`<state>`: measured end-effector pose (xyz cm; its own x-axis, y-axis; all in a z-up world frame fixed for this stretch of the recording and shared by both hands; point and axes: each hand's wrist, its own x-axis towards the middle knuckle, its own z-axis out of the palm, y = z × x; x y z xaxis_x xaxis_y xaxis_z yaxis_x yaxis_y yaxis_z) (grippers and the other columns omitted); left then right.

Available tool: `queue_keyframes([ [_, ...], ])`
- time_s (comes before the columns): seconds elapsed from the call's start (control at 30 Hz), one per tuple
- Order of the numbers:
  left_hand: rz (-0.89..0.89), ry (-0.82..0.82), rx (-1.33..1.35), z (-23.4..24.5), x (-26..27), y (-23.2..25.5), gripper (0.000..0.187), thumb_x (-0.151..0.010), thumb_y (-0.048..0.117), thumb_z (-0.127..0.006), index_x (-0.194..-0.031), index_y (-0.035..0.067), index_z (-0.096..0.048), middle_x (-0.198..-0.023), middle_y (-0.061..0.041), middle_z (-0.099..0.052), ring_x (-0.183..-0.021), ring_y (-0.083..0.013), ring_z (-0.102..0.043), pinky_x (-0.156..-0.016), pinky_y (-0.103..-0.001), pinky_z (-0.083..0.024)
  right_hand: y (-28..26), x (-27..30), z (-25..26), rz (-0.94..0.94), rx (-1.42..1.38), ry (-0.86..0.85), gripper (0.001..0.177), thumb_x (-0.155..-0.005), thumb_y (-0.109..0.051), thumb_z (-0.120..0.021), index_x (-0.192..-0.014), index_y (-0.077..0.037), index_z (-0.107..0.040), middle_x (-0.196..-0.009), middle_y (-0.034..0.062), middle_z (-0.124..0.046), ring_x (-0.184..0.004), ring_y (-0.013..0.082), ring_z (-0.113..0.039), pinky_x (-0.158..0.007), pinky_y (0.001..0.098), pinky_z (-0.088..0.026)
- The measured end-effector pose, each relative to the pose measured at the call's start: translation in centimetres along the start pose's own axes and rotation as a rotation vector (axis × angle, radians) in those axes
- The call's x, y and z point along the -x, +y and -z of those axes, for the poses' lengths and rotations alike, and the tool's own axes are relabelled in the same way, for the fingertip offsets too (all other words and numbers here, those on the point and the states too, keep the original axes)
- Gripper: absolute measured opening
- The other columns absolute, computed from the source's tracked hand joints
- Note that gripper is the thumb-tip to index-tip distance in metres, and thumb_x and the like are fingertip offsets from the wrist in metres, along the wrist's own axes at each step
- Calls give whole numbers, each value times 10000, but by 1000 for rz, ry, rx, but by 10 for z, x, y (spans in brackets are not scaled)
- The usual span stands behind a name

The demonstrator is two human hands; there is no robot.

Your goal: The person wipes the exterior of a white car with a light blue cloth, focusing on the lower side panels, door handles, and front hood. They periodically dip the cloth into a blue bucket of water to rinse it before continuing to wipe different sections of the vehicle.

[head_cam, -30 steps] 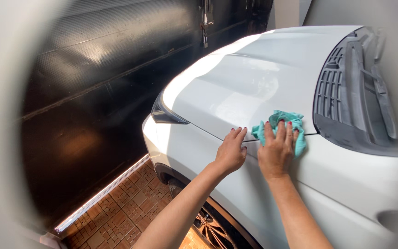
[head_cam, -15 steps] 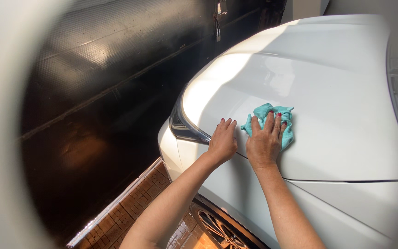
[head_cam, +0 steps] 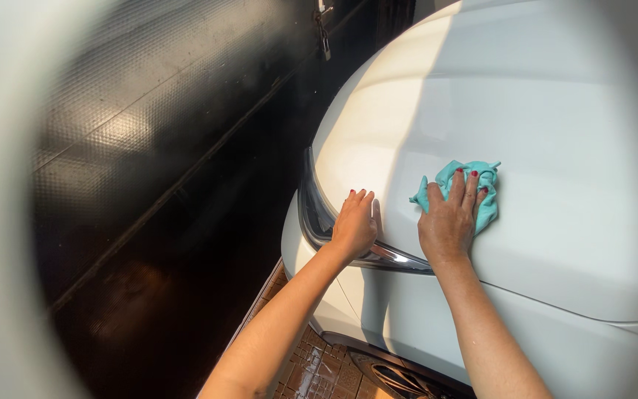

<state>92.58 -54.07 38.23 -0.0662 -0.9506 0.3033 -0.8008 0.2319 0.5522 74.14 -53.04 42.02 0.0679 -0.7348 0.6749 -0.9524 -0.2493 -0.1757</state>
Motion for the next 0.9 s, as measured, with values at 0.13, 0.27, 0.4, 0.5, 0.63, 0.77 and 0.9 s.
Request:
queue_keyframes([
  [0.13, -41, 6, 74, 0, -34, -42, 577, -869, 10, -567, -1439, 1, -476, -1539, -227, -409, -1489, -407, -274, -1222, -469, -218, -42, -20, -24, -3, 11, -56, 290, -876, -44, -695, -1166, -67, -691, -1518, 267, -419, -1505, 493, -250, -1232, 649, -167],
  [0.27, -106, 15, 94, 4, -75, -81, 582, -863, -15, -549, -1442, 22, -501, -1543, -220, -429, -1498, -403, -284, -1223, -466, -236, -86, -43, -53, -19, -92, -182, 432, -745, -56, -760, -1166, -47, -667, -1481, 280, -398, -1465, 496, -244, -1201, 647, -163],
  [0.4, -142, 7, 144, 25, -118, -119, 643, -787, -80, -509, -1412, 59, -557, -1529, -194, -465, -1495, -378, -309, -1190, -454, -291, -125, -60, -113, 13, -128, -212, 460, -743, -1, -749, -1191, -72, -674, -1475, 246, -448, -1466, 455, -302, -1211, 603, -195],
  [0.5, -101, 77, 217, 44, -145, -149, 565, -828, -76, -489, -1358, 78, -608, -1497, -165, -519, -1466, -356, -377, -1165, -443, -348, -136, -81, -156, 19, -348, -269, 437, -773, -5, -748, -1200, -58, -673, -1467, 214, -500, -1445, 421, -358, -1202, 530, -244],
  [0.63, -13, 126, 257, 64, -168, -190, 480, -874, -54, -499, -1319, 74, -625, -1446, -148, -567, -1417, -345, -444, -1145, -440, -375, -128, -106, -148, -70, -506, -156, 373, -851, -34, -704, -1221, -63, -665, -1457, 128, -586, -1432, 330, -480, -1168, 405, -379],
  [0.77, 119, 19, 368, 58, -195, -236, 445, -929, -44, -444, -1331, 66, -604, -1428, -113, -578, -1360, -305, -504, -1128, -399, -423, -103, -151, -122, -18, -217, -181, 423, -871, -141, -751, -1273, -44, -661, -1507, 273, -433, -1414, 542, -315, -1119, 659, -213],
  [0.9, 175, -39, 343, 17, -228, -280, 445, -900, -38, -464, -1302, 71, -620, -1410, -79, -587, -1327, -291, -513, -1121, -395, -405, -118, -151, -149, -108, 160, -461, 497, -791, -193, -772, -1280, -187, -685, -1556, 262, -367, -1403, 620, -259, -1116, 763, -166],
])
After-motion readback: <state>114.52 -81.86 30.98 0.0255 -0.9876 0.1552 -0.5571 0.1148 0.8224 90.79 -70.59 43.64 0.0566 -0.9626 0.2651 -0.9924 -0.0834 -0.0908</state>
